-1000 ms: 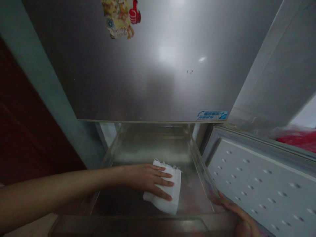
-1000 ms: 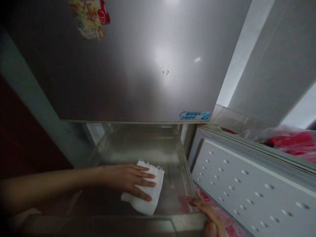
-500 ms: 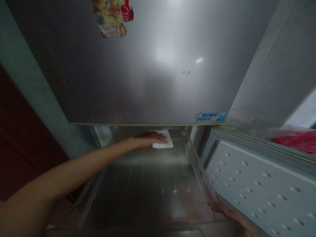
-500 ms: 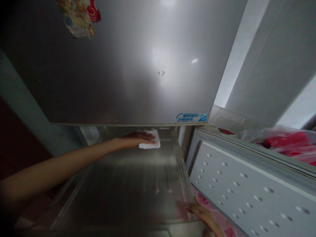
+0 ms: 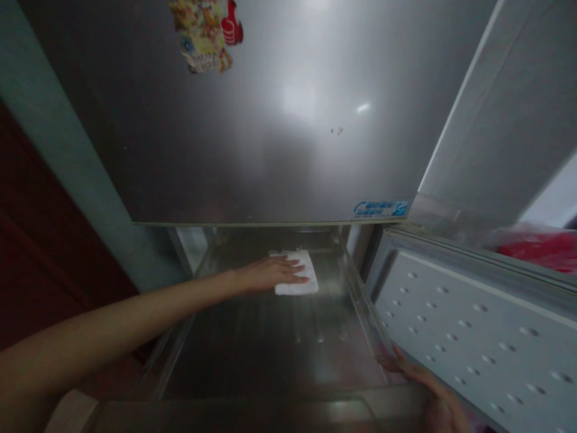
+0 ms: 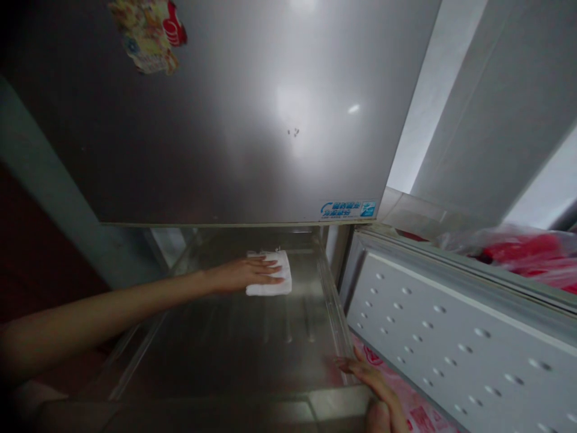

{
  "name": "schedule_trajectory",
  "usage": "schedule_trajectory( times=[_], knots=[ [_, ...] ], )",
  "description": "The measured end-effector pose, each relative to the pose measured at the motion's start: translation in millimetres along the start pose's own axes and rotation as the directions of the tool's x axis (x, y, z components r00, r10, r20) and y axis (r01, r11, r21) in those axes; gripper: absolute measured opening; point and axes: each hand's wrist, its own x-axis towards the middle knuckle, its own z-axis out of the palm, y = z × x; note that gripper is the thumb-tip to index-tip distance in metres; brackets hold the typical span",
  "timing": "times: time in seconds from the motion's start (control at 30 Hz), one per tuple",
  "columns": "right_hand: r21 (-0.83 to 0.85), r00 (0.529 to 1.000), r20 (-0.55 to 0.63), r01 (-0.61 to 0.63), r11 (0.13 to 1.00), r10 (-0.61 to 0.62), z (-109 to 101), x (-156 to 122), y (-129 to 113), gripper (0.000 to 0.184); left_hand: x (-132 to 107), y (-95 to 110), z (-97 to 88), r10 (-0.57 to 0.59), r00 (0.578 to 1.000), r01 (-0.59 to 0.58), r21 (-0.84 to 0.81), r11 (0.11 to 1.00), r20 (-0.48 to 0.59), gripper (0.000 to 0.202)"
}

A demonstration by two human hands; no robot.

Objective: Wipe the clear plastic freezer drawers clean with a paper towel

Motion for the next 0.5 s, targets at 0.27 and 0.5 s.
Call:
schedule_trajectory(
  times=[0.27,0.5],
  knots=[
    [0.056,0.998,-0.010,-0.066,0.996,0.067,0,-5,8,0.031,-39,66,8.1,0.326,0.945,-0.324,0.077,0.943,-0.023,0.045],
    [0.055,0.998,-0.019,-0.062,0.997,0.063,0,-9,5,0.031,-42,69,6.0,0.426,0.904,-0.422,0.080,0.903,-0.031,0.040]
  ],
)
